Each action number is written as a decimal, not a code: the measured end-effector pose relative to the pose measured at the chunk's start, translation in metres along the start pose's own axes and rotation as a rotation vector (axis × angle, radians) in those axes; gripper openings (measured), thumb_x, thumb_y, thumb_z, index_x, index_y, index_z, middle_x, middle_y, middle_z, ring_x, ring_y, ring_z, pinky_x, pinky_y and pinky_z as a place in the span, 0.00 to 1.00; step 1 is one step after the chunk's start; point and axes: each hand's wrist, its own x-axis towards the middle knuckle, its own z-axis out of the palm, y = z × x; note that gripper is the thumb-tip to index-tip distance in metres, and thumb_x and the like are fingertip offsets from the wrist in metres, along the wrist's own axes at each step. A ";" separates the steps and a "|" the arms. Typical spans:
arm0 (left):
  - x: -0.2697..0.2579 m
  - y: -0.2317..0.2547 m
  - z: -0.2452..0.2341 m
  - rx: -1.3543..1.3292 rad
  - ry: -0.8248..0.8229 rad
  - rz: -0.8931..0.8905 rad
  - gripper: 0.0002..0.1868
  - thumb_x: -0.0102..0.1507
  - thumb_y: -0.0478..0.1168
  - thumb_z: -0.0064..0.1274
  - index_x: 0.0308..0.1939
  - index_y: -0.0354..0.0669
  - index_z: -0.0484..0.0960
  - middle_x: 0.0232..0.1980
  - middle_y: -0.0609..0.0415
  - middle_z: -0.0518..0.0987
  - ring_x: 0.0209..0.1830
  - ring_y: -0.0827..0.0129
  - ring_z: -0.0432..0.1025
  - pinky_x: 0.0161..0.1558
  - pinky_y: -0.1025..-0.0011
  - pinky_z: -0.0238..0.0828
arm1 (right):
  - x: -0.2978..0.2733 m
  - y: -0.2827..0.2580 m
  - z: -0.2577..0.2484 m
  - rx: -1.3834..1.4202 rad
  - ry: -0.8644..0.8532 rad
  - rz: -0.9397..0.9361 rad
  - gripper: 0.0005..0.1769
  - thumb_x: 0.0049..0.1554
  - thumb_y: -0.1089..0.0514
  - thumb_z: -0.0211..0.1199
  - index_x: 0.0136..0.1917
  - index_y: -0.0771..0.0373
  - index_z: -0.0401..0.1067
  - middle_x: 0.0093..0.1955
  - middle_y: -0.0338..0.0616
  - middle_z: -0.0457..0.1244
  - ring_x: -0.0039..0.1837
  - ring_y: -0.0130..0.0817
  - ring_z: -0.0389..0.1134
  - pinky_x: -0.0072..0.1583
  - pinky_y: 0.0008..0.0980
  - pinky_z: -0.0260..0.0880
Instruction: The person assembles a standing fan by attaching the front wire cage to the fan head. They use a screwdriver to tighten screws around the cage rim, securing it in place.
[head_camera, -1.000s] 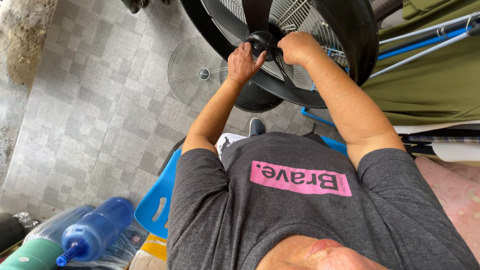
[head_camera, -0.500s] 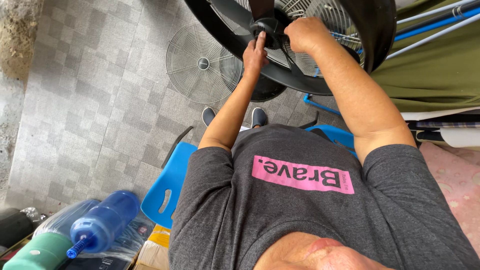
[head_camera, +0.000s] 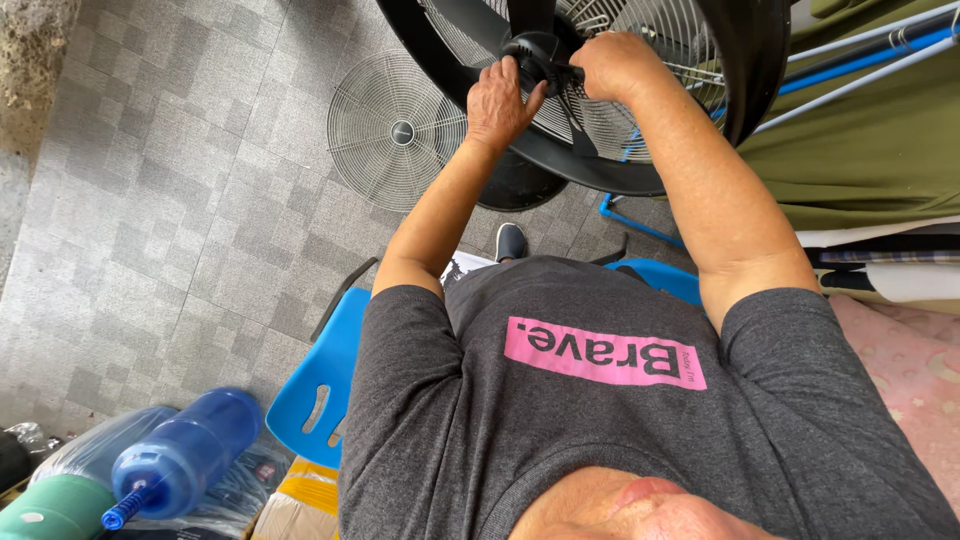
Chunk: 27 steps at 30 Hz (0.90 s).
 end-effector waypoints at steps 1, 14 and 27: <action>-0.001 -0.003 0.002 0.008 0.020 0.016 0.32 0.62 0.64 0.56 0.43 0.35 0.72 0.35 0.47 0.77 0.37 0.59 0.76 0.33 0.65 0.76 | -0.001 -0.001 0.000 0.006 0.010 -0.003 0.31 0.51 0.66 0.61 0.66 0.46 0.77 0.57 0.49 0.71 0.62 0.50 0.70 0.62 0.49 0.70; -0.011 -0.003 0.024 -0.173 0.046 -0.158 0.31 0.63 0.67 0.52 0.36 0.38 0.72 0.29 0.49 0.77 0.28 0.59 0.75 0.30 0.61 0.75 | -0.004 -0.003 0.007 0.061 0.043 0.025 0.34 0.51 0.68 0.61 0.70 0.47 0.74 0.60 0.49 0.69 0.62 0.49 0.70 0.63 0.48 0.69; -0.023 0.030 0.021 -0.589 0.076 -0.572 0.29 0.62 0.62 0.55 0.45 0.38 0.77 0.36 0.44 0.83 0.39 0.48 0.80 0.45 0.57 0.76 | -0.002 0.001 0.009 0.002 0.087 0.006 0.26 0.50 0.65 0.61 0.60 0.45 0.80 0.53 0.48 0.71 0.58 0.51 0.71 0.56 0.53 0.72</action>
